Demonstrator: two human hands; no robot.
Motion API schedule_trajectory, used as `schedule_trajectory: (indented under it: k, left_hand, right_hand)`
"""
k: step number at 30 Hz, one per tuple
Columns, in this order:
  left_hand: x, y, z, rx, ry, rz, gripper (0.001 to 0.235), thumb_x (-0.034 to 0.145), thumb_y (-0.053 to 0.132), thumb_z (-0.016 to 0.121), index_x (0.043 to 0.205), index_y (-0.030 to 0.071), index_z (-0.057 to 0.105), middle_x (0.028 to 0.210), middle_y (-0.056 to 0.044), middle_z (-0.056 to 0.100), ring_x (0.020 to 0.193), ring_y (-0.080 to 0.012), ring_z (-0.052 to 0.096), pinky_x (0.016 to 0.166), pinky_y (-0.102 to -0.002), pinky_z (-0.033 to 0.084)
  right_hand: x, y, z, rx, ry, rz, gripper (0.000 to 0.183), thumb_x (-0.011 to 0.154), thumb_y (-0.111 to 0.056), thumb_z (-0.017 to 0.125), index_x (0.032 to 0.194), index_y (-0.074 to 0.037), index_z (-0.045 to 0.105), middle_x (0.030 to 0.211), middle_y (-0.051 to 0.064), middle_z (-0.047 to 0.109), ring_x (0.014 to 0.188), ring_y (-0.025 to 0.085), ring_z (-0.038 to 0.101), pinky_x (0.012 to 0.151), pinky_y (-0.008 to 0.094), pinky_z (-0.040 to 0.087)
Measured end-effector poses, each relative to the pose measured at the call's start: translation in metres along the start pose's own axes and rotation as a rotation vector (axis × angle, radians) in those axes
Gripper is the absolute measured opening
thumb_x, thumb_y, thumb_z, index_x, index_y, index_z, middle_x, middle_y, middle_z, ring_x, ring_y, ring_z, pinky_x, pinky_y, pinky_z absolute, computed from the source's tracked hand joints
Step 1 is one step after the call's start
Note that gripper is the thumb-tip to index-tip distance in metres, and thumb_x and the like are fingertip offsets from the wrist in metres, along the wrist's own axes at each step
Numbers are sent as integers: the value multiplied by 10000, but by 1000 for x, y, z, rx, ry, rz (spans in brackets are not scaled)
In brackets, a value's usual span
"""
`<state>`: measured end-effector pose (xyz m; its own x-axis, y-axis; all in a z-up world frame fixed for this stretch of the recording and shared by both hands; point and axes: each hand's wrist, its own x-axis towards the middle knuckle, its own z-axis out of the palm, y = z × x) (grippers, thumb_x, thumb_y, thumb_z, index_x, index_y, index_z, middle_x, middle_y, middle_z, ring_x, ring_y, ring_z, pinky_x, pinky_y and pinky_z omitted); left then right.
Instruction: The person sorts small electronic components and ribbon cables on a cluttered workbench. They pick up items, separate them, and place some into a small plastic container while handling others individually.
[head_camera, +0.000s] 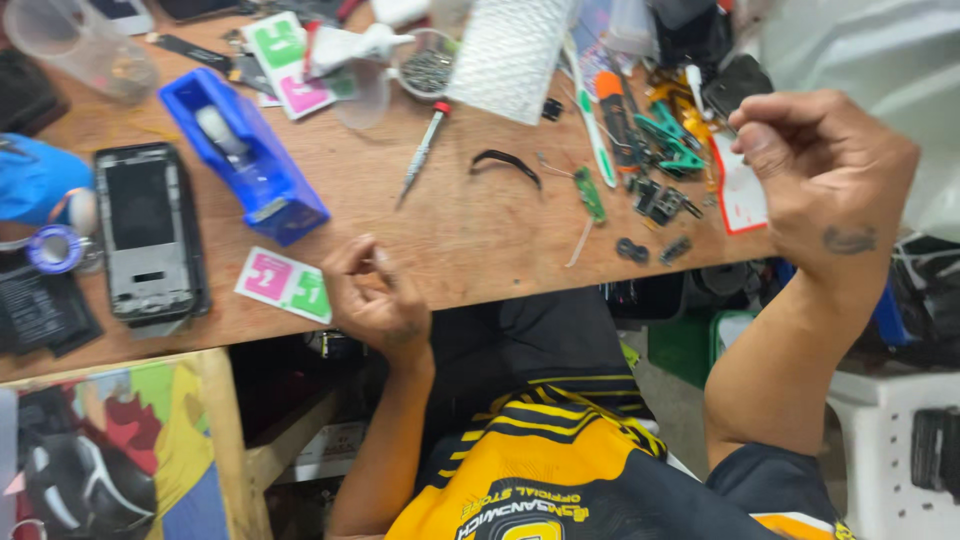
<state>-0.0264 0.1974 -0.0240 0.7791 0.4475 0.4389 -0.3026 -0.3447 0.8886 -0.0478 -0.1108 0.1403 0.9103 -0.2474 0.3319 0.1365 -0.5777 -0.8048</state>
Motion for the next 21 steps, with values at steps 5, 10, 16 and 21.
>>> schedule_trajectory:
  k: [5,10,16,21]
  left_hand:
    - [-3,0,2,65,28,43,91,1010,-2,622,1100,-18,628,1078,-82,627,927,-150,616,850,-284,536]
    - [-8,16,12,181,-16,81,111,989,-16,657,1099,-14,639,1027,-80,610,865,-156,534,805,-304,476]
    - [-43,67,46,59,-453,141,175,963,49,684,1133,34,644,1008,-71,640,876,-177,602,819,-319,516]
    - [-56,89,78,119,-824,177,165,870,129,793,1021,102,731,936,-76,671,812,-277,596,767,-396,494]
  right_hand:
    - [-32,53,-30,-344,-74,57,85,1023,-9,770,1107,-8,756,992,101,747,878,120,676,784,259,516]
    - [-50,88,-32,-350,-331,129,163,894,-83,799,1052,-56,770,953,92,716,668,167,619,628,302,498]
    - [-64,106,-23,-237,-411,-7,298,795,-106,809,1083,-48,755,992,98,665,864,227,639,747,339,519]
    - [-59,121,-22,-294,-377,27,280,811,-105,819,1086,-75,772,959,104,650,918,259,616,779,372,501]
